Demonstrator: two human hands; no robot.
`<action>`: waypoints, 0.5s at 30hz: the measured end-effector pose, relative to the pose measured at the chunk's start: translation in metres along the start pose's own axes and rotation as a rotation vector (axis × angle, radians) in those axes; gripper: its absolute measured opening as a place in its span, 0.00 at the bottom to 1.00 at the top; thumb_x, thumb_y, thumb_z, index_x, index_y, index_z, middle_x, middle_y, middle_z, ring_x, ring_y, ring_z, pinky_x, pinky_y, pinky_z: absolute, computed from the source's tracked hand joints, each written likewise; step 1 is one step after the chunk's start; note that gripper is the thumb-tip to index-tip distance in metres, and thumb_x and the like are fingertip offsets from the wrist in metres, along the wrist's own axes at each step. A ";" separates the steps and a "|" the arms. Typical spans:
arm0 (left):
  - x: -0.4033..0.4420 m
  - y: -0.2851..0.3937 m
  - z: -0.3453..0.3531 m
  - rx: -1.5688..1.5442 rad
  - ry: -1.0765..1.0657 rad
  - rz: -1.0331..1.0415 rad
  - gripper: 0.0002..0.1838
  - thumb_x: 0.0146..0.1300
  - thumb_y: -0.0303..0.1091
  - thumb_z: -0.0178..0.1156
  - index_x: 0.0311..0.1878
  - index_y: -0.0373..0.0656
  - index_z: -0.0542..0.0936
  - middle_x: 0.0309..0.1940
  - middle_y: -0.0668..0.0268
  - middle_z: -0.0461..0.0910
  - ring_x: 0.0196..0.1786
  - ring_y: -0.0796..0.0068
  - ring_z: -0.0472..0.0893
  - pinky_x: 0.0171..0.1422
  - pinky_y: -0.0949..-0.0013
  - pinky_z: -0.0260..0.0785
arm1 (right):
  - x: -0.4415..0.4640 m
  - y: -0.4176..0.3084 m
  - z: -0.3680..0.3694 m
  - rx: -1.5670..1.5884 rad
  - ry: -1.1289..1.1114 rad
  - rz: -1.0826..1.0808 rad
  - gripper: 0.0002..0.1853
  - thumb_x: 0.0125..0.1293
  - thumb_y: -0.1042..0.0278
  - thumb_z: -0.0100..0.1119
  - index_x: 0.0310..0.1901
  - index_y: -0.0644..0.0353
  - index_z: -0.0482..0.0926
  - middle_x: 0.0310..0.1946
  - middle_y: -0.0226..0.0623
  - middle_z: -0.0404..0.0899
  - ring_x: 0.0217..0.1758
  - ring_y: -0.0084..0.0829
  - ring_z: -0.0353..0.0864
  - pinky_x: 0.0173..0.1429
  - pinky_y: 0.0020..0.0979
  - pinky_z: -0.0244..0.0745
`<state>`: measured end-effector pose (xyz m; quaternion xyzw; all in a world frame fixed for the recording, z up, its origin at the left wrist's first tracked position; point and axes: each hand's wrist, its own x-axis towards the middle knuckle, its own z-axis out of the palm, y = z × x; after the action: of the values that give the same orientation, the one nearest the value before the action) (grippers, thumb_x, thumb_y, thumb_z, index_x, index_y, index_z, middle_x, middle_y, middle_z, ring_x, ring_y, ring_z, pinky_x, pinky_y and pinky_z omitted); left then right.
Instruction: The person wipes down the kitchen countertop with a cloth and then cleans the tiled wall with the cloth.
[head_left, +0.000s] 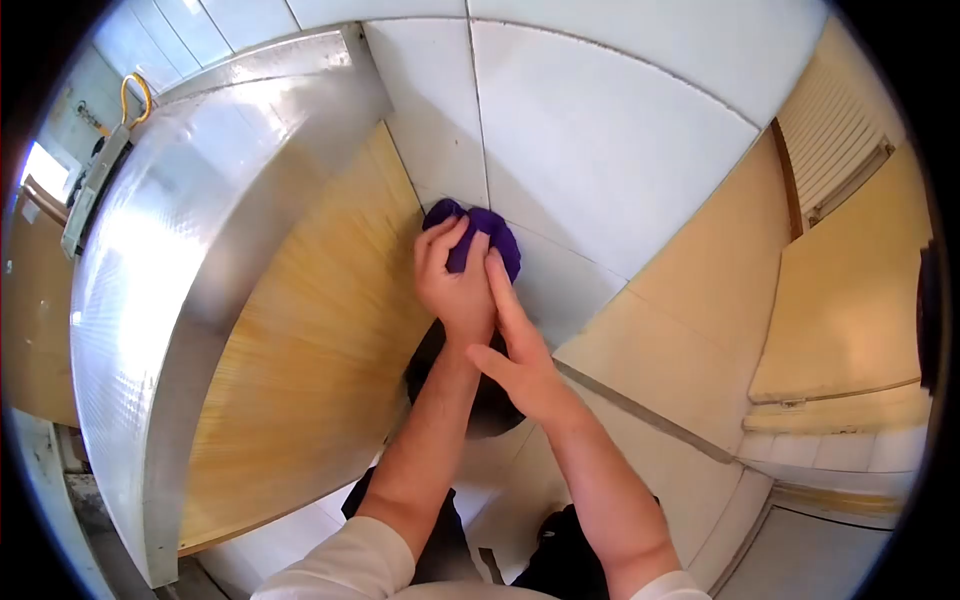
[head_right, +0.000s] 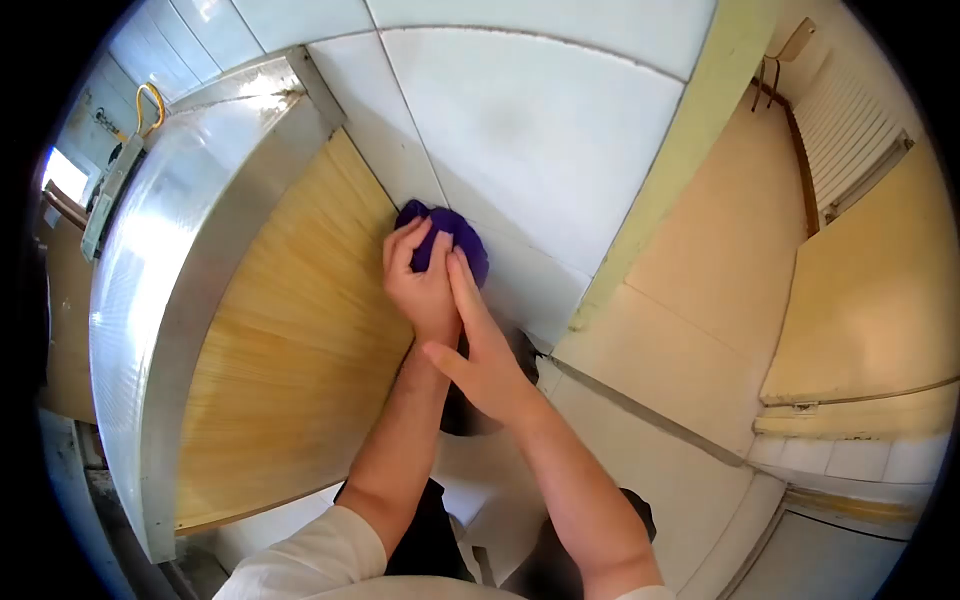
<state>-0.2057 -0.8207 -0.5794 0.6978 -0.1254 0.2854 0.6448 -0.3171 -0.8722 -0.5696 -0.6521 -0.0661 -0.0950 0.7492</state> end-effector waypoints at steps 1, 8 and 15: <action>-0.002 -0.001 0.002 -0.009 0.027 0.019 0.08 0.63 0.21 0.71 0.45 0.33 0.86 0.49 0.57 0.85 0.54 0.59 0.83 0.64 0.61 0.74 | -0.002 -0.005 -0.001 0.008 0.000 -0.040 0.51 0.72 0.70 0.62 0.86 0.63 0.38 0.89 0.49 0.34 0.92 0.42 0.31 0.90 0.40 0.32; -0.030 -0.079 0.003 0.056 0.068 -0.383 0.08 0.61 0.21 0.70 0.44 0.34 0.85 0.46 0.56 0.85 0.52 0.57 0.83 0.62 0.57 0.75 | -0.017 0.010 -0.004 -0.311 -0.051 0.046 0.50 0.72 0.70 0.63 0.87 0.55 0.40 0.89 0.36 0.38 0.91 0.35 0.37 0.89 0.43 0.40; -0.007 -0.057 0.000 0.160 0.108 0.136 0.07 0.62 0.20 0.68 0.43 0.34 0.83 0.47 0.56 0.84 0.53 0.51 0.83 0.61 0.54 0.75 | -0.016 -0.015 -0.001 -0.174 -0.073 0.050 0.50 0.67 0.78 0.62 0.86 0.56 0.44 0.89 0.46 0.34 0.92 0.42 0.35 0.90 0.42 0.36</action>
<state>-0.1805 -0.8139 -0.6309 0.7205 -0.1144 0.3750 0.5720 -0.3364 -0.8738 -0.5589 -0.7190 -0.0688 -0.0578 0.6891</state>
